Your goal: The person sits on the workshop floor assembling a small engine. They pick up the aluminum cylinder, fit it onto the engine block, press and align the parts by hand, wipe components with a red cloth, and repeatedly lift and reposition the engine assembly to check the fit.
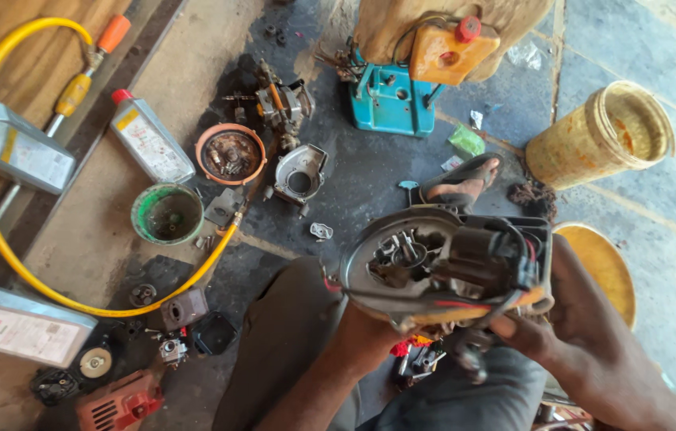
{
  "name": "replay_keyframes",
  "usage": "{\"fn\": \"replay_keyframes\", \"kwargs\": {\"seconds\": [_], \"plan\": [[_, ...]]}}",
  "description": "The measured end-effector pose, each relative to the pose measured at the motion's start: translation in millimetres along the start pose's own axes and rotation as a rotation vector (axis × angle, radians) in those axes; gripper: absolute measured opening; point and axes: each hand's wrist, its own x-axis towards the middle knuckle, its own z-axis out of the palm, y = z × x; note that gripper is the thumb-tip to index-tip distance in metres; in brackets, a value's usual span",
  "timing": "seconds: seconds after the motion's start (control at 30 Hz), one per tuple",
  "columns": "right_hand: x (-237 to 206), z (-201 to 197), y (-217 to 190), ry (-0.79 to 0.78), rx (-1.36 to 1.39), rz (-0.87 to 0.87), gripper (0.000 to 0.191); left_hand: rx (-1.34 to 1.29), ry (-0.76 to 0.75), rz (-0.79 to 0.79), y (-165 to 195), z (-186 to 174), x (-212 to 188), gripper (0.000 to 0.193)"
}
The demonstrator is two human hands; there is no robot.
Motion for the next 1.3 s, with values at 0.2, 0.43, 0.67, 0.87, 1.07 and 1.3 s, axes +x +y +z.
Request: {"fn": "replay_keyframes", "kwargs": {"seconds": [0.2, 0.43, 0.67, 0.87, 1.07, 1.3], "plan": [[11, 1, 26, 0.035, 0.097, 0.059, 0.08, 0.552, -0.057, 0.219, 20, 6, 10, 0.032], [25, -8, 46, -0.086, 0.158, 0.056, 0.069, 0.063, 0.211, -0.435, 45, 28, 16, 0.061], [25, -7, 55, -0.092, 0.198, 0.09, 0.076, 0.036, 0.275, -0.468, 48, 29, 12, 0.075], [27, -6, 65, -0.082, 0.241, 0.098, 0.077, 0.083, 0.221, -0.521, 32, 23, 7, 0.076], [24, -10, 67, -0.073, 0.195, 0.063, 0.08, 0.41, 0.128, -0.367, 23, 17, 3, 0.068], [26, -7, 65, -0.04, 0.135, 0.068, 0.083, 0.254, 0.246, -0.466, 50, 21, 8, 0.074]]}}
